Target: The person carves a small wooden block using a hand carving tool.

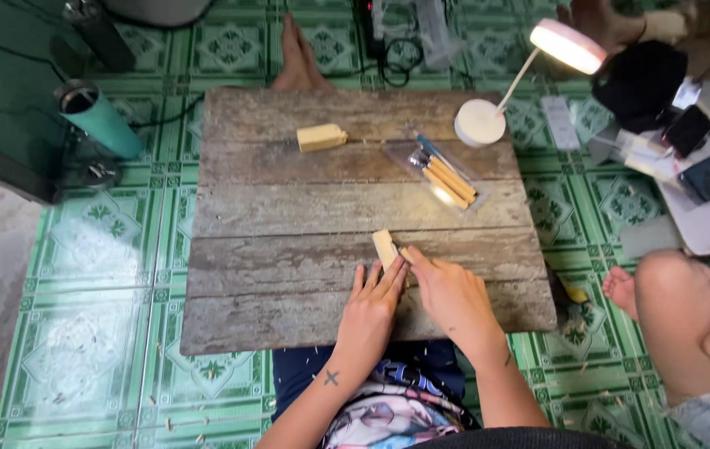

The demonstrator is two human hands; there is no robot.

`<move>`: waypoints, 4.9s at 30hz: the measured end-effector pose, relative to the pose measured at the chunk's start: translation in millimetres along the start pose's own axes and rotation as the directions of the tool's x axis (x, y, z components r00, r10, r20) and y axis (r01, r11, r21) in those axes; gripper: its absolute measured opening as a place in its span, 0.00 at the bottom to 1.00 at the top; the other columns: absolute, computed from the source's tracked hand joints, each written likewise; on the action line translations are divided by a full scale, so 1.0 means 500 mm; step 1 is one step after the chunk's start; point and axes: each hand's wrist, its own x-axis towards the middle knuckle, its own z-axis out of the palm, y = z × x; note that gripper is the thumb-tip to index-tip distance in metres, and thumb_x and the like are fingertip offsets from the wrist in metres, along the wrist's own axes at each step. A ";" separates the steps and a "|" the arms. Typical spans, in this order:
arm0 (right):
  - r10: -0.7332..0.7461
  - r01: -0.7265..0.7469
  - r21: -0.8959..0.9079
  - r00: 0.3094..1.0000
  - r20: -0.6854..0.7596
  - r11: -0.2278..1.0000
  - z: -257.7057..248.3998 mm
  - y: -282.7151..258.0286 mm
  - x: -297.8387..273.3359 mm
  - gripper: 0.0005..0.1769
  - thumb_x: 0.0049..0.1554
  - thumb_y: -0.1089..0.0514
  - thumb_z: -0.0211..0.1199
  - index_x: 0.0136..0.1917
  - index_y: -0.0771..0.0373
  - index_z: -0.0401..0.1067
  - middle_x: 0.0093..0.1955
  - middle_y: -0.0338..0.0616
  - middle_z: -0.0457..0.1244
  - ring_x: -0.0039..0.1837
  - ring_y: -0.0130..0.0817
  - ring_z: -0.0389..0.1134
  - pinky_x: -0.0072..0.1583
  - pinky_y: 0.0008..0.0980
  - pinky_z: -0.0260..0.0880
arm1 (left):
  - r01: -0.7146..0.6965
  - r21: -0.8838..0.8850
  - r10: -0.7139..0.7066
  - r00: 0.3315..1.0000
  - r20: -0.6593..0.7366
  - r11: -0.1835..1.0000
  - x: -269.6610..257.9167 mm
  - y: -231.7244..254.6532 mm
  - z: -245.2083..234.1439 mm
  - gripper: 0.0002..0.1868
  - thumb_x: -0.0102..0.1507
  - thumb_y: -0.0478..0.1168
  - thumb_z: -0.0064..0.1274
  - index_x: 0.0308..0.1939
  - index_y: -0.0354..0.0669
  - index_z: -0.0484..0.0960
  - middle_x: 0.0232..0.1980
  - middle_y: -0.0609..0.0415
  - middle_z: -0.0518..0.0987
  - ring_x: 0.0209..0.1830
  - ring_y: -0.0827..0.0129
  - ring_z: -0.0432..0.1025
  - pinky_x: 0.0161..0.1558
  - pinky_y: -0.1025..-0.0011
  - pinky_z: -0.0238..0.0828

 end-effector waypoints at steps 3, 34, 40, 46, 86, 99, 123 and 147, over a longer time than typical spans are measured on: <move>-0.020 0.020 0.015 0.999 -0.025 1.000 0.000 0.013 -0.008 0.22 0.65 0.48 0.47 0.71 0.46 0.66 0.51 0.39 0.72 0.48 0.51 0.73 0.43 0.56 0.72 | 0.004 -0.038 -0.004 1.000 -0.010 0.999 0.001 0.005 -0.010 0.35 0.59 0.26 0.41 0.73 0.36 0.63 0.76 0.47 0.64 0.71 0.39 0.61 0.72 0.42 0.48; -0.055 0.060 0.050 0.994 -0.098 0.997 -0.012 0.005 -0.036 0.23 0.64 0.50 0.50 0.71 0.42 0.68 0.38 0.46 0.69 0.45 0.52 0.74 0.45 0.53 0.77 | 0.029 -0.057 -0.042 0.966 -0.253 0.998 -0.015 0.000 0.006 0.18 0.65 0.36 0.50 0.58 0.47 0.82 0.62 0.59 0.80 0.62 0.61 0.74 0.70 0.52 0.59; -0.115 0.113 -0.019 0.979 -0.170 0.993 0.006 -0.002 -0.037 0.24 0.61 0.54 0.53 0.70 0.43 0.70 0.32 0.43 0.64 0.38 0.51 0.72 0.38 0.52 0.75 | 0.019 -0.051 -0.031 0.966 -0.256 0.999 -0.011 0.000 -0.002 0.14 0.68 0.35 0.49 0.57 0.46 0.82 0.61 0.56 0.81 0.62 0.58 0.74 0.69 0.51 0.61; -0.118 0.117 -0.017 0.988 -0.100 0.993 0.005 -0.006 -0.042 0.26 0.61 0.54 0.51 0.72 0.45 0.69 0.33 0.47 0.66 0.38 0.57 0.72 0.39 0.58 0.74 | 0.025 -0.013 -0.027 0.968 -0.250 1.000 -0.009 0.000 -0.008 0.17 0.68 0.36 0.48 0.61 0.47 0.80 0.62 0.57 0.80 0.63 0.57 0.74 0.69 0.52 0.61; -0.112 0.079 -0.238 0.986 -0.127 0.968 0.103 -0.020 -0.046 0.36 0.54 0.59 0.50 0.77 0.54 0.62 0.30 0.46 0.65 0.30 0.54 0.71 0.35 0.54 0.75 | -0.014 0.118 0.038 0.977 -0.210 0.993 -0.018 -0.006 0.045 0.19 0.64 0.36 0.49 0.60 0.47 0.80 0.60 0.53 0.80 0.62 0.50 0.74 0.69 0.45 0.60; -0.142 0.092 -0.247 0.971 -0.191 0.965 0.116 -0.013 -0.044 0.36 0.54 0.59 0.51 0.76 0.53 0.63 0.30 0.44 0.63 0.29 0.53 0.70 0.35 0.53 0.74 | -0.018 0.121 0.045 0.974 -0.220 0.992 -0.017 -0.005 0.050 0.19 0.62 0.35 0.49 0.58 0.46 0.81 0.59 0.51 0.81 0.62 0.48 0.74 0.69 0.44 0.60; -0.151 0.119 -0.202 0.977 -0.150 0.972 0.100 -0.015 0.033 0.30 0.61 0.58 0.47 0.77 0.53 0.63 0.33 0.43 0.67 0.36 0.53 0.73 0.39 0.55 0.77 | -0.003 0.131 0.034 0.971 -0.236 0.991 -0.014 -0.005 0.046 0.16 0.62 0.34 0.50 0.53 0.43 0.83 0.58 0.49 0.82 0.60 0.51 0.75 0.69 0.46 0.61; -0.081 0.064 -0.195 0.993 -0.082 0.979 0.082 -0.019 -0.021 0.32 0.58 0.58 0.48 0.76 0.51 0.63 0.32 0.47 0.67 0.35 0.58 0.72 0.40 0.59 0.75 | 0.008 0.114 0.018 0.974 -0.224 0.993 -0.012 -0.001 0.036 0.16 0.65 0.35 0.51 0.56 0.44 0.82 0.59 0.50 0.81 0.60 0.51 0.75 0.70 0.47 0.60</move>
